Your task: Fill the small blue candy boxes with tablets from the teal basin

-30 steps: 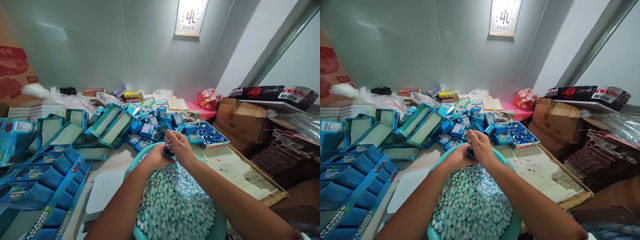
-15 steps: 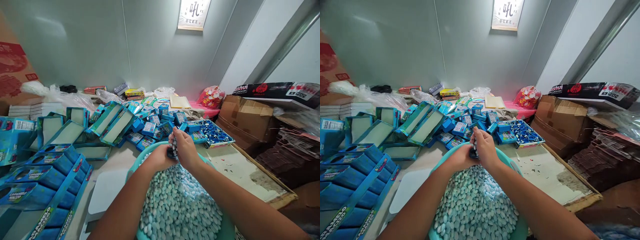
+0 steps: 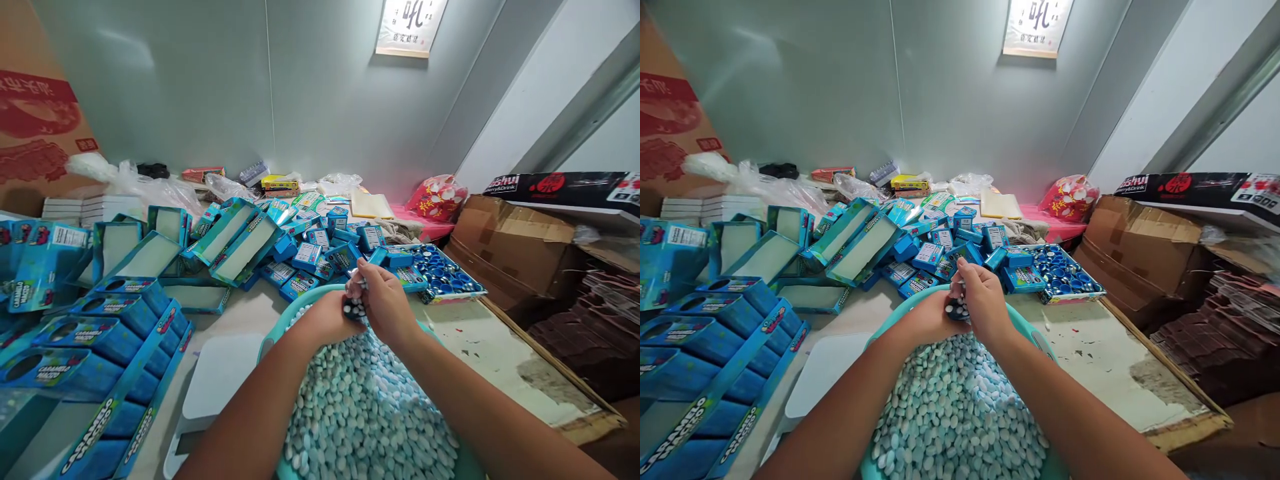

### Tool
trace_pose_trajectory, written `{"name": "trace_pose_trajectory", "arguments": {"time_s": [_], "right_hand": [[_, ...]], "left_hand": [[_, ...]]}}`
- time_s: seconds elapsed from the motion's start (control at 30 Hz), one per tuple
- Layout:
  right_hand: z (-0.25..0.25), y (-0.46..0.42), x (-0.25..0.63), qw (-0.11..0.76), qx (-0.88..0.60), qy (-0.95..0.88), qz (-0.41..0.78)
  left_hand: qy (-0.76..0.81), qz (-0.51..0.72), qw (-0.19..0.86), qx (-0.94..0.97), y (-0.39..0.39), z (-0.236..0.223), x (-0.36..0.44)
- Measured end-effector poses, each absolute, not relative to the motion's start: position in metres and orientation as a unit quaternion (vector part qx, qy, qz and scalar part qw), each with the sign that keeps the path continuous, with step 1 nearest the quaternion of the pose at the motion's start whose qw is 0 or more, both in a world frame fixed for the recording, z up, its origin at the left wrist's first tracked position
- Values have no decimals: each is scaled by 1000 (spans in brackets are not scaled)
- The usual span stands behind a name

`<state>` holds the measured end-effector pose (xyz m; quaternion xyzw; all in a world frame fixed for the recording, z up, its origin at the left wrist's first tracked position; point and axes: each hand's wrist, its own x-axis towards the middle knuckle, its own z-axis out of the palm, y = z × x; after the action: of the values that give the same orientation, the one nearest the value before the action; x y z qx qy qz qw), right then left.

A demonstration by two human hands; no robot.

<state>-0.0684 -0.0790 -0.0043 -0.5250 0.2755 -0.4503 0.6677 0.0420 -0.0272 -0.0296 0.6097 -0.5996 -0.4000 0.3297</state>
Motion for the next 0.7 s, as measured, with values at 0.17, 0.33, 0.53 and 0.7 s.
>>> {"name": "trace_pose_trajectory", "arguments": {"time_s": [0.17,0.33,0.53,0.7], "right_hand": [[1,-78,-70,682,-533,271,-421],[1,-77,-72,698,-531,245,-413],[1,-78,-75,726,-520,217,-394],[4,-79,-81,738,-525,187,-380]], "left_hand": [[-615,-371,312,622,-27,-29,43],[-624,-360,313,619,-26,-28,45],[-629,-368,315,609,-29,-27,49],[-602,-382,325,621,-28,-28,49]]}}
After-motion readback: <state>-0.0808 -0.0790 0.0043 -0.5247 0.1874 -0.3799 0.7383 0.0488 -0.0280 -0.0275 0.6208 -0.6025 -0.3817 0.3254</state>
